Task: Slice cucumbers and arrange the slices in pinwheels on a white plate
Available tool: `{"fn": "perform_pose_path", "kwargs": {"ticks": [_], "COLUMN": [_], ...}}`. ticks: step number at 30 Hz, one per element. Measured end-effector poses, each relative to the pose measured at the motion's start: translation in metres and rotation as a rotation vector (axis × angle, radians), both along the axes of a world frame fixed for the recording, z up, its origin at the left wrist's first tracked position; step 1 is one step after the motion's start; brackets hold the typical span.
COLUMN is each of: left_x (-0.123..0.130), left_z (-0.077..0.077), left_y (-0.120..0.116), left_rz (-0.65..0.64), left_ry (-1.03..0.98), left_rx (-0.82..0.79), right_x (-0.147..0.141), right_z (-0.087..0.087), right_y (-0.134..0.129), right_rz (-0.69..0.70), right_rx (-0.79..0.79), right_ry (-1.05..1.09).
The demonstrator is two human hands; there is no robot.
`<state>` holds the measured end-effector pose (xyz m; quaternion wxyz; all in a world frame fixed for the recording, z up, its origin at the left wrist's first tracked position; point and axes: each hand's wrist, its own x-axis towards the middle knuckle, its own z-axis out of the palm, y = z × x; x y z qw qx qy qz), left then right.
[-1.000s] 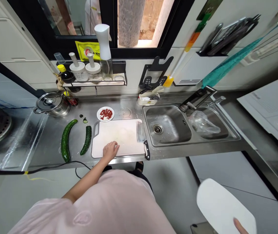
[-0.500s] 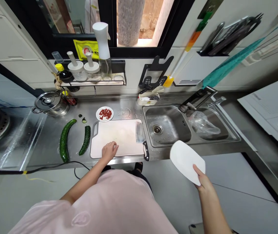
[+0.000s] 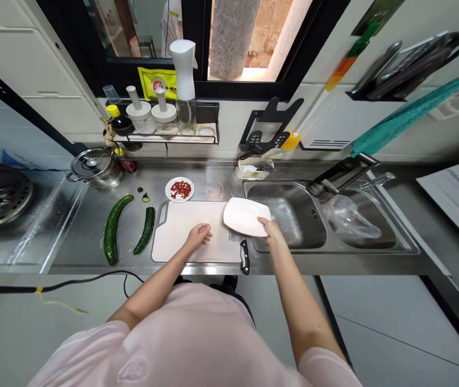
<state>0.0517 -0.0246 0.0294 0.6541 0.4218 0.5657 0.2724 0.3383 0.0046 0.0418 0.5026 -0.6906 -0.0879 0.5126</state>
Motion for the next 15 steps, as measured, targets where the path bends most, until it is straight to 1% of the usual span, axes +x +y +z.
{"fn": "perform_pose_path", "kwargs": {"ticks": [1, 3, 5, 7, 12, 15], "left_x": [0.005, 0.012, 0.014, 0.013, 0.010, 0.011], "left_z": [0.004, 0.011, 0.017, 0.018, 0.011, 0.005], "left_y": [0.007, 0.020, 0.031, 0.040, 0.057, 0.067], "left_rz": [0.022, 0.073, 0.128, 0.195, 0.353, 0.429], "left_ry": [-0.097, -0.221, -0.287, -0.295, -0.280, -0.278], "left_rx": [-0.064, -0.153, -0.170, -0.153, -0.132, -0.123], "right_x": [-0.010, -0.029, -0.043, -0.054, -0.069, -0.074], "right_z": [-0.002, -0.006, -0.011, -0.014, -0.019, -0.020], "right_y": [0.010, 0.028, 0.043, 0.057, 0.081, 0.088], "right_rz": [0.029, 0.088, 0.125, 0.141, 0.201, 0.282], "right_rx": [0.021, 0.049, 0.045, 0.052, 0.091, 0.100], "right_ry": [0.011, 0.037, 0.034, 0.013, -0.019, 0.045]}}
